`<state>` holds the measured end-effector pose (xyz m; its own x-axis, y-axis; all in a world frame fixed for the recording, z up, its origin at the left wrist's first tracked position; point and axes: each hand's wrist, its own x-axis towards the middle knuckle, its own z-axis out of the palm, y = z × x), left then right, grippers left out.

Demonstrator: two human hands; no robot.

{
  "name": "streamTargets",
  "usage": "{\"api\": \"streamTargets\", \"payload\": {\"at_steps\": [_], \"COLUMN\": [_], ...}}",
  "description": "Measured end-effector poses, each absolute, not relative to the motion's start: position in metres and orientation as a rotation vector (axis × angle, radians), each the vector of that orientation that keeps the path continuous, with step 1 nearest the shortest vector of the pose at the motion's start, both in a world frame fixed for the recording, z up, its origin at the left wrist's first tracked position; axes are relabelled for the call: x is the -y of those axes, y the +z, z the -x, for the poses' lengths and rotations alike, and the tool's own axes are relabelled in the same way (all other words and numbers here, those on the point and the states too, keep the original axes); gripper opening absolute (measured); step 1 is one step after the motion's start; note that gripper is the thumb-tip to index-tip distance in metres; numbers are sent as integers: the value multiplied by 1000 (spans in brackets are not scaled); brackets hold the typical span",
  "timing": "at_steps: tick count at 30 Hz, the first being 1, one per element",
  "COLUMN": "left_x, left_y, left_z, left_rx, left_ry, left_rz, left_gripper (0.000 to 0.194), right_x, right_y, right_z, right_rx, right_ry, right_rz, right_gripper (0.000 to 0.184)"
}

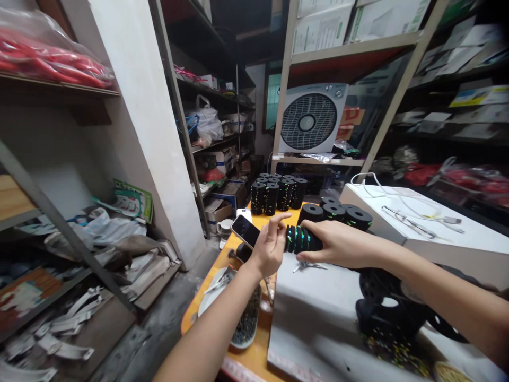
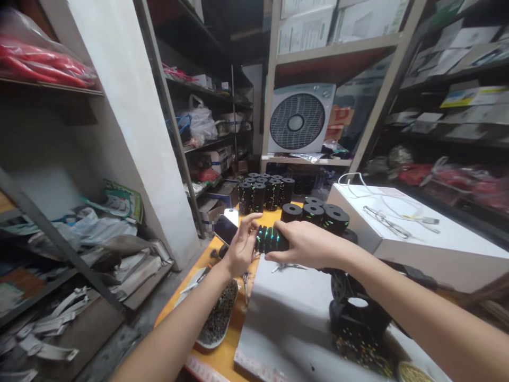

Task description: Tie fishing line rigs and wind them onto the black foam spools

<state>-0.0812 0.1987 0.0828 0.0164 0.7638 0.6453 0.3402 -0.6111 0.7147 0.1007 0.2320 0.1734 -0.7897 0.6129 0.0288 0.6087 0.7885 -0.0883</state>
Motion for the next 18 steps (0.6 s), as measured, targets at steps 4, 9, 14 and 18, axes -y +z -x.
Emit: {"api": "streamTargets", "payload": {"at_steps": [4,9,14,18], "left_x": [-200,-197,-199,-196], "left_y": [92,85,84,95], "left_z": [80,67,75,78], "left_rx": [-1210,-1237,-1299,-1274], "left_ry": [1576,1668,1642,1686], "left_rz": [-1895,-1828,-1828,-1887], "left_gripper": [32,33,35,35], "right_x": [-235,-230,-233,-226], "right_y": [172,173,175,188], "right_z": [-101,-101,-99,-97], "right_rx": [2914,2913,2899,2889], "right_ry": [94,50,86,170], "right_rz": [975,946,931,952], "right_gripper": [46,40,39,51]}}
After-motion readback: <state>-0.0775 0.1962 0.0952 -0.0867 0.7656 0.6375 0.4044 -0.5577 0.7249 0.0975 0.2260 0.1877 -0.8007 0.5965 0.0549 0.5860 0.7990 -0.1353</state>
